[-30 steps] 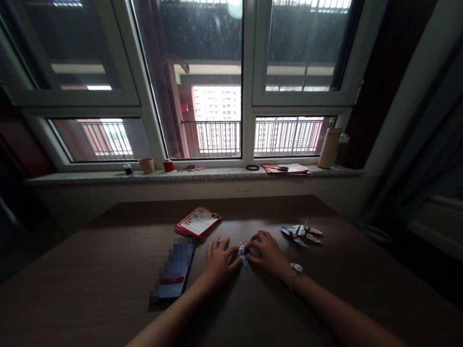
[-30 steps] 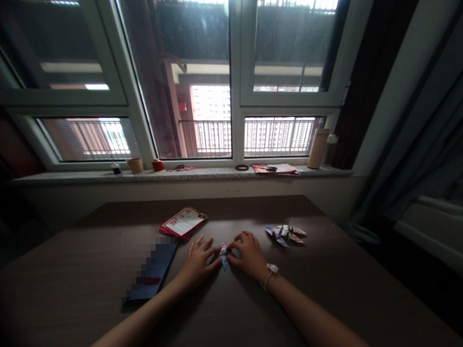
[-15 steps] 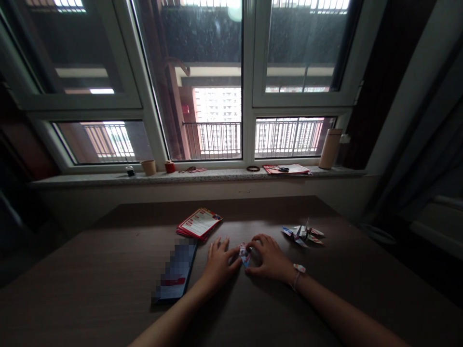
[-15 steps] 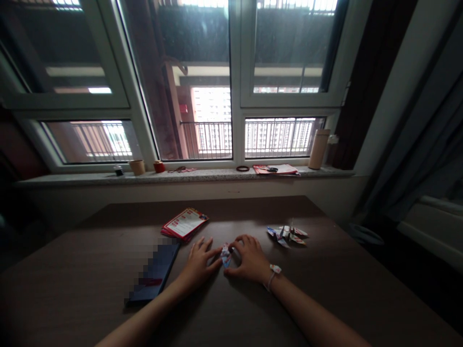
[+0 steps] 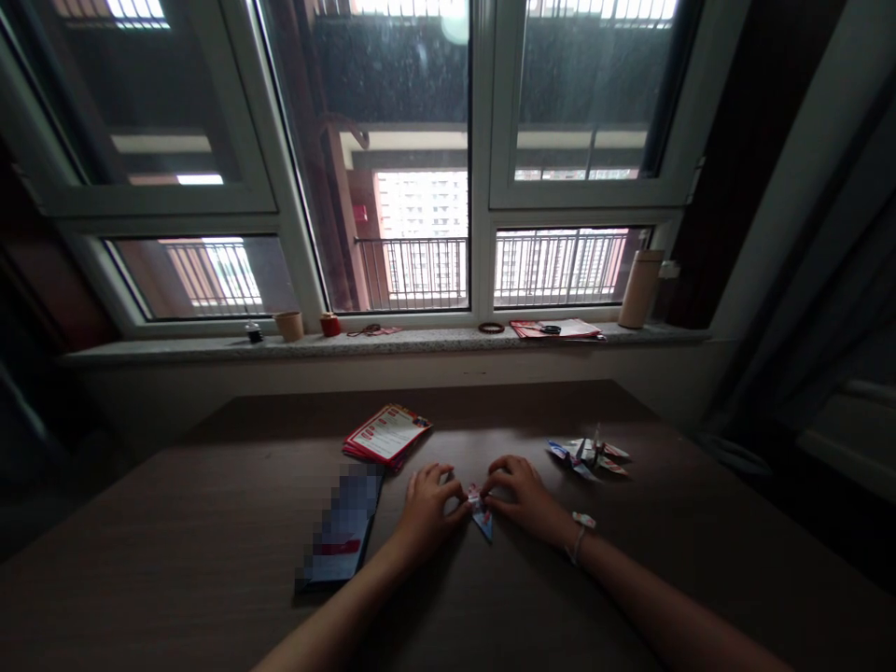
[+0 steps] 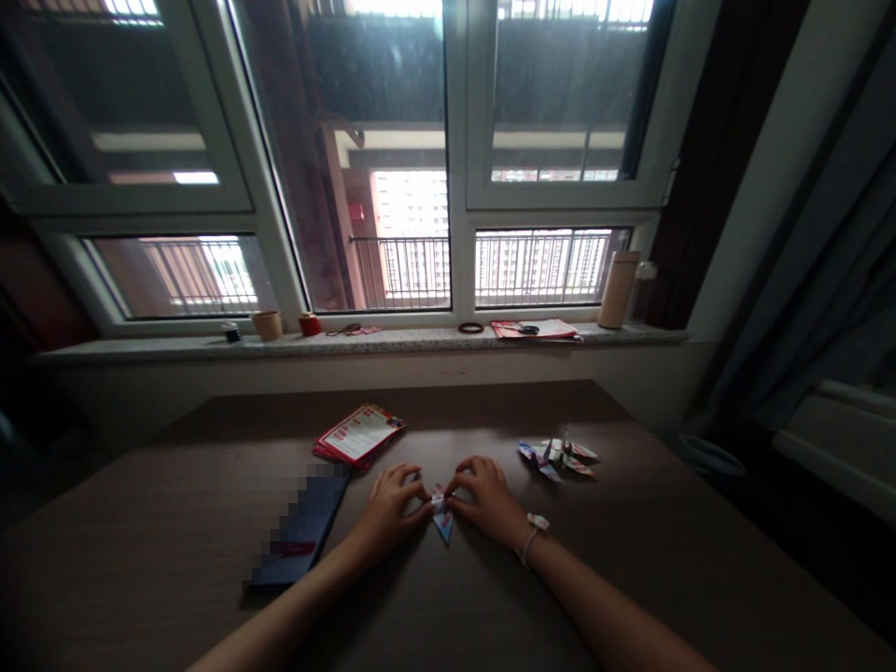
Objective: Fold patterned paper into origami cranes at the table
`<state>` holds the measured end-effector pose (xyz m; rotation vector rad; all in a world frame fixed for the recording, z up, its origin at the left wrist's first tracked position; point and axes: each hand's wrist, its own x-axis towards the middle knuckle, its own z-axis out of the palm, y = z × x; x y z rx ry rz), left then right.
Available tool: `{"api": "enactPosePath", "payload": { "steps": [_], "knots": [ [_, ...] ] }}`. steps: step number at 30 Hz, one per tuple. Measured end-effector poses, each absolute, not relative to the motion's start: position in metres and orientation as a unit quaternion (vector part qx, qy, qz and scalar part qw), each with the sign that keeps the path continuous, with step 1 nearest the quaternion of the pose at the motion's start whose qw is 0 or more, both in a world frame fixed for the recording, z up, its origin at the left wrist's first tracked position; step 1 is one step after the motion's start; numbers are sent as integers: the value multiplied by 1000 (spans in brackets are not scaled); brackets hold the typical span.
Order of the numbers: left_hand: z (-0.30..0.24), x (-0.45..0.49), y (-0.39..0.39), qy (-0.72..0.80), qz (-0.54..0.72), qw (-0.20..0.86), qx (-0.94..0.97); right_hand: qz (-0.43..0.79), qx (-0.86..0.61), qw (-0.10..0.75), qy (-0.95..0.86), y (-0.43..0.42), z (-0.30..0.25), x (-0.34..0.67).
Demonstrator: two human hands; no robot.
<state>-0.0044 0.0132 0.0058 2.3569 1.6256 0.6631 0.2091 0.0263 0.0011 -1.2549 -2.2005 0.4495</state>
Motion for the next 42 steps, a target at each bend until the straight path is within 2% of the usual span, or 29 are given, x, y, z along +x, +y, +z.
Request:
{"api": "enactPosePath", "payload": {
  "steps": [17, 42],
  "knots": [
    [12, 9, 18, 592, 251, 125, 755, 156, -533, 244, -795, 29, 4, 196],
    [13, 6, 26, 600, 214, 147, 757, 177, -550, 229, -784, 30, 7, 192]
  ]
}}
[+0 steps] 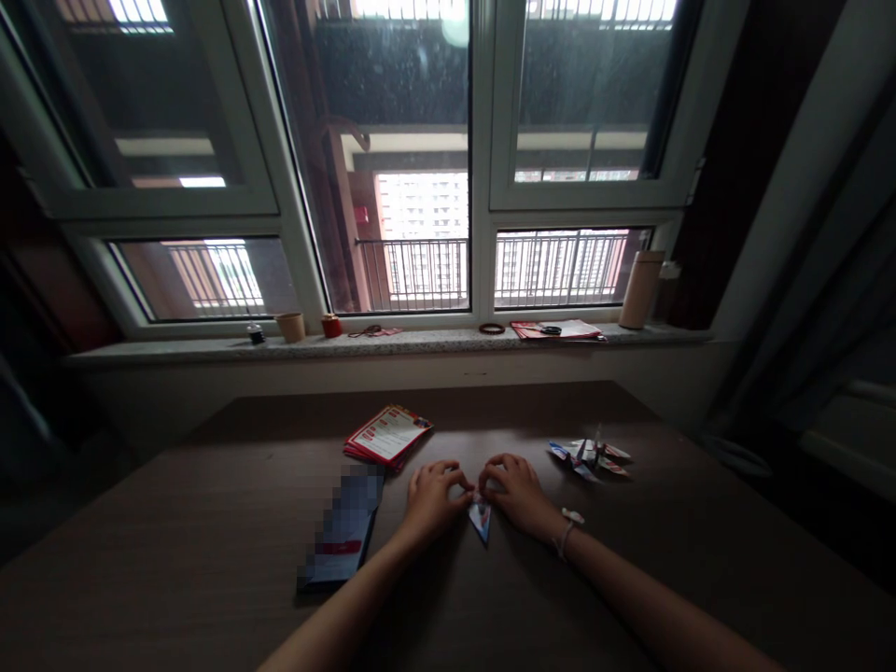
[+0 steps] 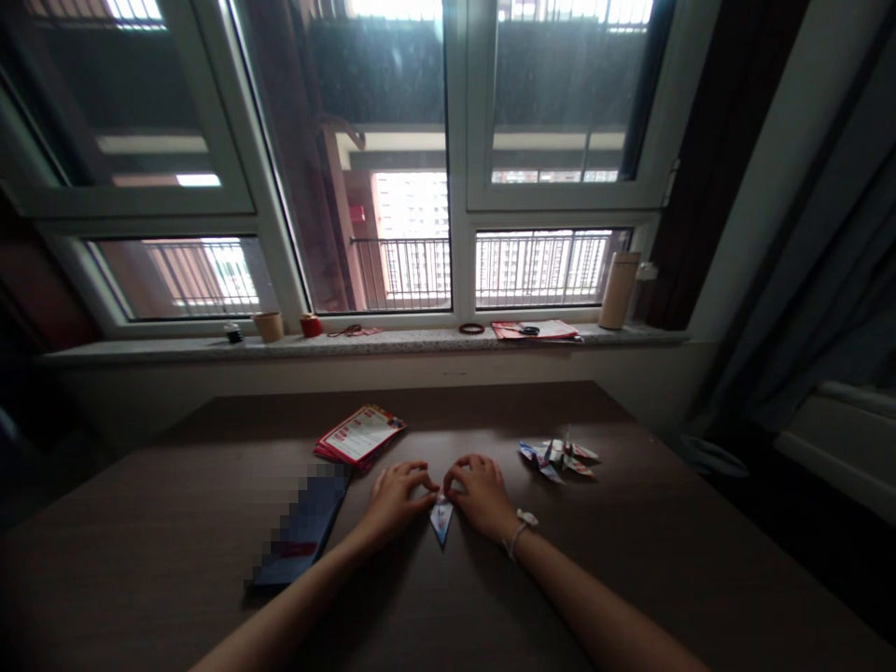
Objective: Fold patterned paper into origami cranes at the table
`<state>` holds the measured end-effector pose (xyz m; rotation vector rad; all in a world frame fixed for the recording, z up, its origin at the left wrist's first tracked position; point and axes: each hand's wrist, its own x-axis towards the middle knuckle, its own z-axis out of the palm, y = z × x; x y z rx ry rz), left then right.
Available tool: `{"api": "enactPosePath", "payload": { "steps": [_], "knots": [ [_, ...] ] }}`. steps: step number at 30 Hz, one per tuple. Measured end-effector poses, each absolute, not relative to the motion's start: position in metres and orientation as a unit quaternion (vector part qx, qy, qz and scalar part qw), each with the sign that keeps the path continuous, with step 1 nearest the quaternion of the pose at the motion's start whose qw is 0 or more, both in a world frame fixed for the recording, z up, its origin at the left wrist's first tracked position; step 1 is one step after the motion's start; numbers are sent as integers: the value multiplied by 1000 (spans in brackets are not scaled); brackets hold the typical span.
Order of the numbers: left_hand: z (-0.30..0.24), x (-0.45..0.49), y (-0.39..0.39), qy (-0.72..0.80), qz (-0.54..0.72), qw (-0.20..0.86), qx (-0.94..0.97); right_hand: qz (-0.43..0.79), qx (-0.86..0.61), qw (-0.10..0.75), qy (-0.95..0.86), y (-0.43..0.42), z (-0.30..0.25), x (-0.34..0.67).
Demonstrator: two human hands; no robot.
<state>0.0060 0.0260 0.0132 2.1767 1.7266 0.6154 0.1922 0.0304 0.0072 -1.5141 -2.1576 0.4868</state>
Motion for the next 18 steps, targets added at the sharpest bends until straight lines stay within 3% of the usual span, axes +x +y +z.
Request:
{"api": "enactPosePath", "payload": {
  "steps": [18],
  "knots": [
    [6, -16, 29, 545, 160, 134, 812, 168, -510, 252, -805, 28, 1, 200]
  ]
}}
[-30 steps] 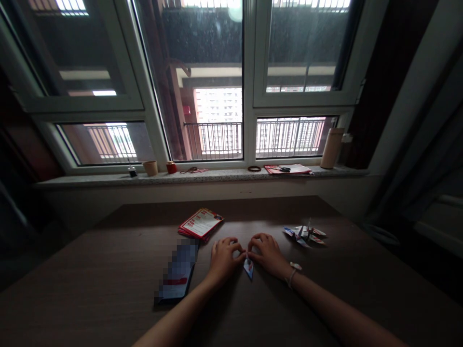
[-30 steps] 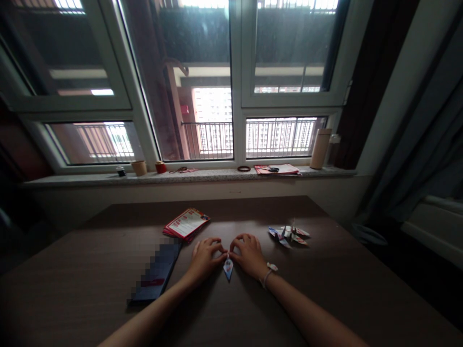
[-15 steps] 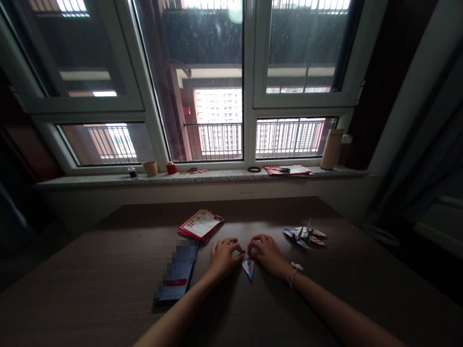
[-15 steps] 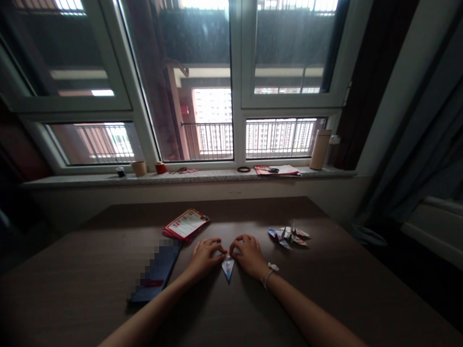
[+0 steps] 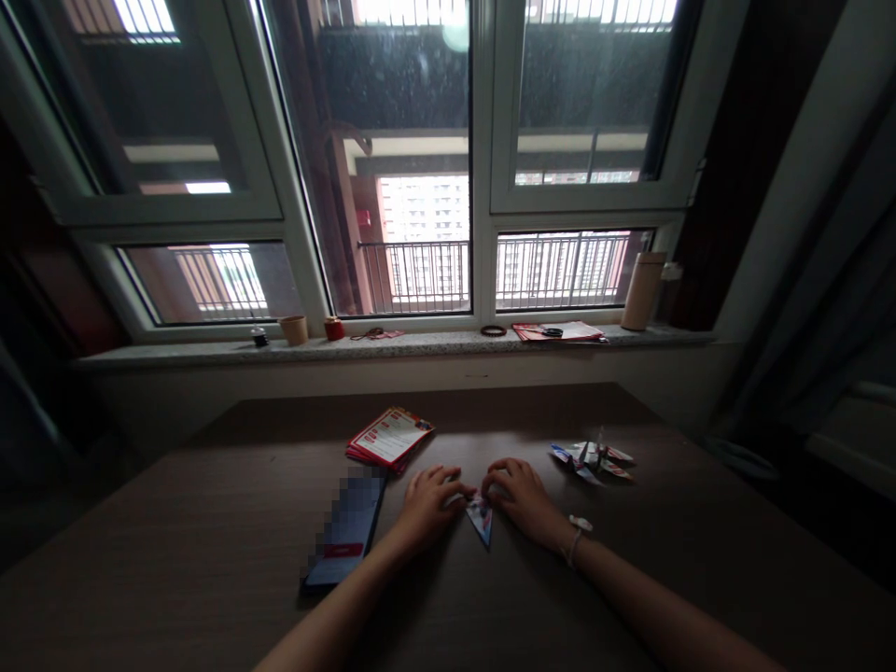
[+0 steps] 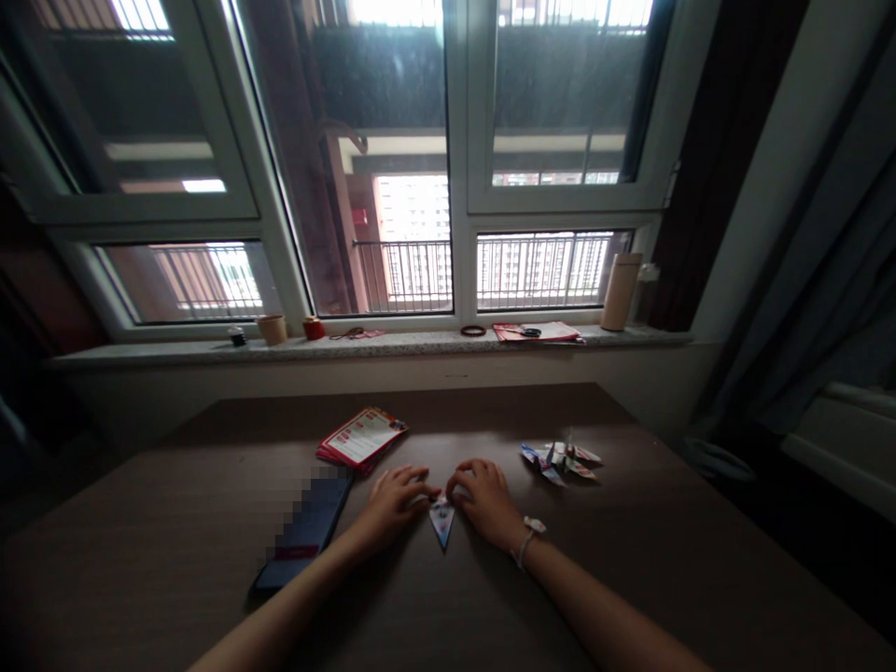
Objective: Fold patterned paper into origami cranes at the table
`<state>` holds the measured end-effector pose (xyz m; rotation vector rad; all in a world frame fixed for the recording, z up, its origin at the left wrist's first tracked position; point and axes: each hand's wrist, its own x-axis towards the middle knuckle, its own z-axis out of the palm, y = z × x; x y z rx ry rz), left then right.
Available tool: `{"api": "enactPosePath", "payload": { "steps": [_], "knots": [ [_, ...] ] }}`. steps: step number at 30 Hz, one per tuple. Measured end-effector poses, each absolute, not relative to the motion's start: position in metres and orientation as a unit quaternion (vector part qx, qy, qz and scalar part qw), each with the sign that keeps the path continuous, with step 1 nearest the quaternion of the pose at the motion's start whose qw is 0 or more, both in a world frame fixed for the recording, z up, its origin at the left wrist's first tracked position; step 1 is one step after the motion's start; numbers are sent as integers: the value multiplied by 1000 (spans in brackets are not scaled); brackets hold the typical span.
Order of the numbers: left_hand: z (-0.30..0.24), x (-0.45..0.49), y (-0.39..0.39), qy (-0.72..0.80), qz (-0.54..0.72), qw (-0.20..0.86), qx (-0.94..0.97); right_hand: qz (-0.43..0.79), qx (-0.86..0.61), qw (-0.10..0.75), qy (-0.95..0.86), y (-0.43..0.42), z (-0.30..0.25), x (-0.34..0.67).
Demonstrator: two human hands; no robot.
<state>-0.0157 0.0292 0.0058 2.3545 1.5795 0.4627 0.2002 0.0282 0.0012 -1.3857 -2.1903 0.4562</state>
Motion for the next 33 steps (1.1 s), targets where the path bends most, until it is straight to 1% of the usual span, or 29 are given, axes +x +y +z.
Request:
{"api": "enactPosePath", "payload": {
  "steps": [7, 22, 33],
  "knots": [
    [6, -15, 23, 536, 211, 118, 809, 182, -495, 262, -808, 24, 6, 202],
    [2, -17, 30, 532, 230, 144, 802, 195, -484, 298, -799, 28, -1, 204],
    [2, -11, 28, 551, 265, 127, 781, 171, -491, 303, -799, 26, 0, 200]
  ]
}}
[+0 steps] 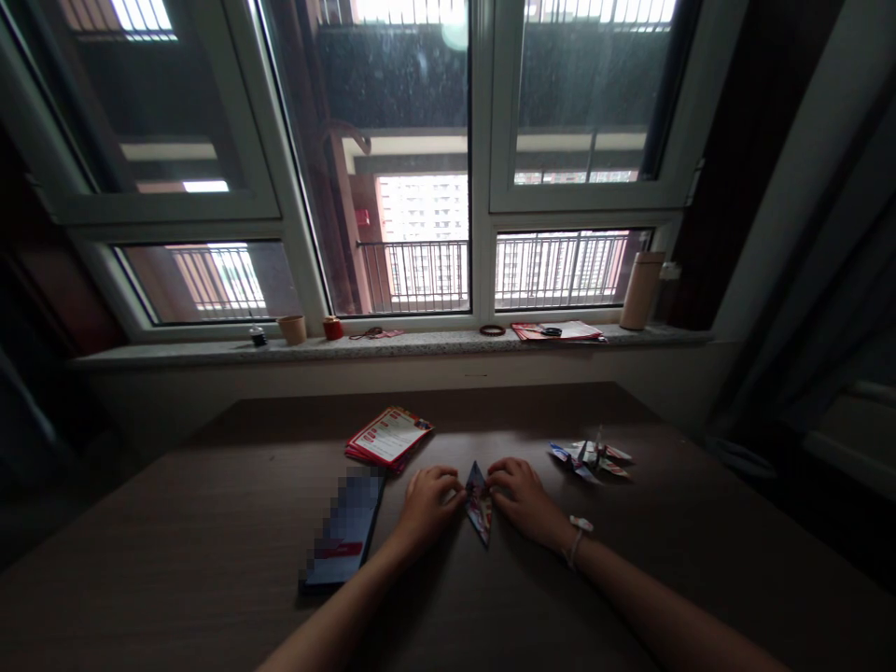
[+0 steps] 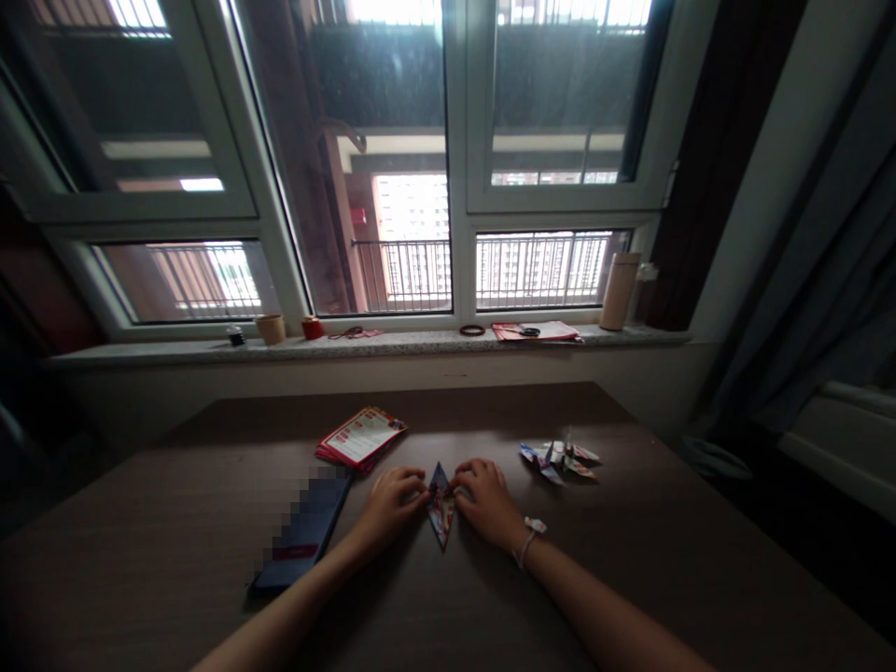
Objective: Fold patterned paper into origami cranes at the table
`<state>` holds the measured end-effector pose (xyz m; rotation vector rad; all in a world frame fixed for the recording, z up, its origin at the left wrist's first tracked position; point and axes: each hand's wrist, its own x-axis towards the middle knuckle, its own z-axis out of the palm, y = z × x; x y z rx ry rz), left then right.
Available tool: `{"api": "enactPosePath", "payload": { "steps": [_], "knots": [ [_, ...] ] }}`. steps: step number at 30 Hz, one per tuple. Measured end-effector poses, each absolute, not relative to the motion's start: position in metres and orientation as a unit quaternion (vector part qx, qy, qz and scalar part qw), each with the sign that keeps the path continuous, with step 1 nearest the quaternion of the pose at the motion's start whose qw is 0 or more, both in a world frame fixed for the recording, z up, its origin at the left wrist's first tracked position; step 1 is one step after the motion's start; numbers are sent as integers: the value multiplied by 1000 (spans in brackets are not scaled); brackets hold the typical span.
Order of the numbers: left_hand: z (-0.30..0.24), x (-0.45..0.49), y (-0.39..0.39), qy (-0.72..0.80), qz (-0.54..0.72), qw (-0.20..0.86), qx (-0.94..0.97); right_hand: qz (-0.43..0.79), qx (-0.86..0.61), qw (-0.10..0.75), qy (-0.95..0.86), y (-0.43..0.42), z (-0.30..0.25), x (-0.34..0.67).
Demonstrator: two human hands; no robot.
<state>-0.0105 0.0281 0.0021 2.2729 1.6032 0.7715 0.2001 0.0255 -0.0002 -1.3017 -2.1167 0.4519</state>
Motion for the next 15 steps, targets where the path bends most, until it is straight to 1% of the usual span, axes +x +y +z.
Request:
{"api": "enactPosePath", "payload": {
  "steps": [6, 15],
  "knots": [
    [5, -8, 26, 550, 273, 125, 780, 157, -495, 313, -795, 25, -1, 199],
    [0, -6, 26, 552, 276, 110, 779, 121, -533, 306, -779, 30, -5, 191]
  ]
}}
